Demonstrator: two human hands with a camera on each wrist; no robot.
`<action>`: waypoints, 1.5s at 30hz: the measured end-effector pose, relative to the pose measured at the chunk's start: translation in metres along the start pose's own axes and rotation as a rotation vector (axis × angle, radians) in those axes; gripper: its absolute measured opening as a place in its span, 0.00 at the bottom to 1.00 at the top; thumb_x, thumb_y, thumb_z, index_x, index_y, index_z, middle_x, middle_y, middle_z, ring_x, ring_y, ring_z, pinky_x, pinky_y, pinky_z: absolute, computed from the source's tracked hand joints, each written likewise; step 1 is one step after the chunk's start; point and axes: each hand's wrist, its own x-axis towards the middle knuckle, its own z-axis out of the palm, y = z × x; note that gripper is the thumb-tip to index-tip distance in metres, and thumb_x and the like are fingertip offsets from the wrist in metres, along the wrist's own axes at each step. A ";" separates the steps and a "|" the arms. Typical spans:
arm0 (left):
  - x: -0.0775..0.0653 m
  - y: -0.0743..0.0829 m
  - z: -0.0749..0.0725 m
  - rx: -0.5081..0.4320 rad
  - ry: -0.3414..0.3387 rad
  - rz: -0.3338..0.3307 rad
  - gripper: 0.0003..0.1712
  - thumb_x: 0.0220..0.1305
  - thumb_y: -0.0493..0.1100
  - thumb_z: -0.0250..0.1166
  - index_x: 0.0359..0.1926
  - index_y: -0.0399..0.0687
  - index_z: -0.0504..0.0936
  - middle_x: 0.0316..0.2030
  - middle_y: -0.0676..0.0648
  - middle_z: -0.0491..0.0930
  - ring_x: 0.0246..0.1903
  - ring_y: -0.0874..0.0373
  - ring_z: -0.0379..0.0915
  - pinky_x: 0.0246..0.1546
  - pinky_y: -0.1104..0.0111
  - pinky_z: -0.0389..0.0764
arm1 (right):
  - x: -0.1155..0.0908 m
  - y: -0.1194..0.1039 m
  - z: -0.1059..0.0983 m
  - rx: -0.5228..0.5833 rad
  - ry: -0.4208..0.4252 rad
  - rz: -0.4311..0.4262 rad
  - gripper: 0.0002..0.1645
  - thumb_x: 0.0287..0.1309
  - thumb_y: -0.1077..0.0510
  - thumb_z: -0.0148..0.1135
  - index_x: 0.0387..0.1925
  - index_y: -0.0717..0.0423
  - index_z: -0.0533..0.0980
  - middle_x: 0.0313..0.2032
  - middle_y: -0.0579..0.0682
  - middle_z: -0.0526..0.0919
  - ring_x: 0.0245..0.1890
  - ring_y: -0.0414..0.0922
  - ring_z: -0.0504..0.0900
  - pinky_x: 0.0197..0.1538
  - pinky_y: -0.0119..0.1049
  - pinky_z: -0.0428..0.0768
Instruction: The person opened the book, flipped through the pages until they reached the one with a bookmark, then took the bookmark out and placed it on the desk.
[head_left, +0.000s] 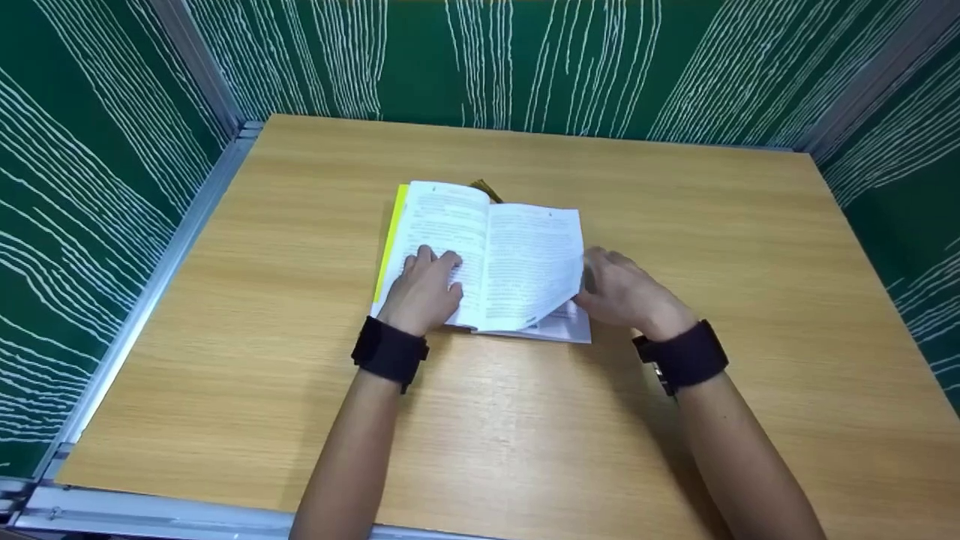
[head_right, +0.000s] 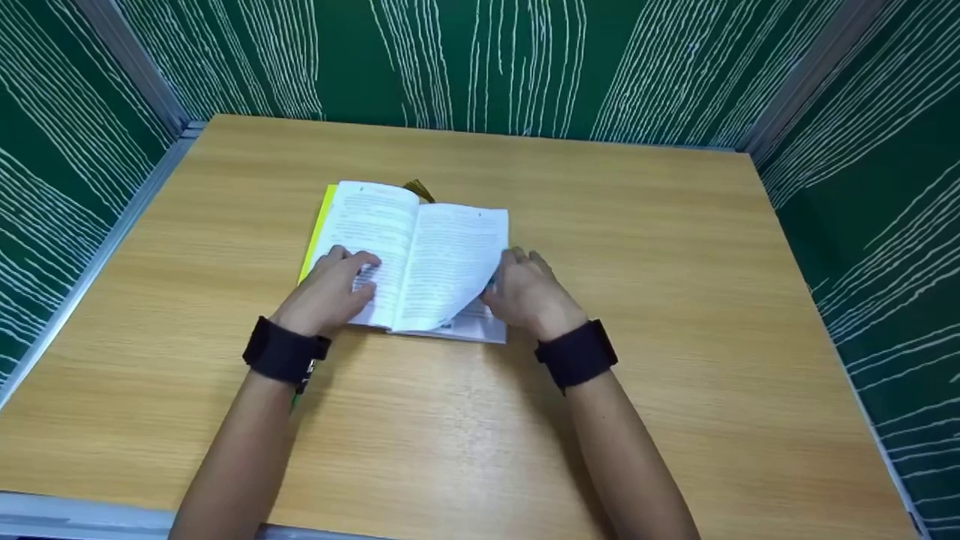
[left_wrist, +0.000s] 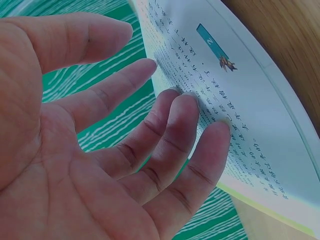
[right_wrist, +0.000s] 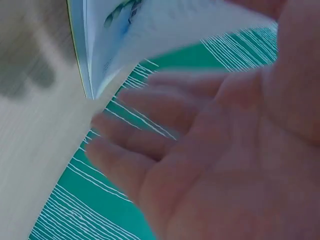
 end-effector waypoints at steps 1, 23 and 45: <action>0.000 0.000 0.000 0.002 -0.001 0.000 0.24 0.72 0.42 0.59 0.67 0.45 0.77 0.58 0.36 0.72 0.55 0.43 0.68 0.53 0.53 0.77 | 0.000 0.000 0.000 0.000 0.008 0.017 0.45 0.73 0.44 0.57 0.78 0.64 0.54 0.75 0.70 0.60 0.77 0.65 0.55 0.75 0.64 0.57; -0.001 -0.002 0.002 0.003 0.035 0.033 0.23 0.72 0.41 0.58 0.65 0.44 0.79 0.54 0.36 0.74 0.53 0.42 0.70 0.52 0.54 0.78 | 0.001 -0.015 0.007 0.383 0.111 -0.200 0.53 0.75 0.47 0.57 0.83 0.51 0.34 0.68 0.60 0.76 0.68 0.54 0.76 0.67 0.54 0.74; 0.003 -0.021 -0.011 -0.132 0.156 0.128 0.20 0.71 0.36 0.59 0.62 0.35 0.79 0.45 0.38 0.80 0.45 0.46 0.74 0.47 0.56 0.78 | -0.007 -0.066 0.068 0.112 0.021 -0.529 0.51 0.69 0.55 0.64 0.83 0.55 0.47 0.75 0.63 0.63 0.74 0.53 0.65 0.74 0.47 0.65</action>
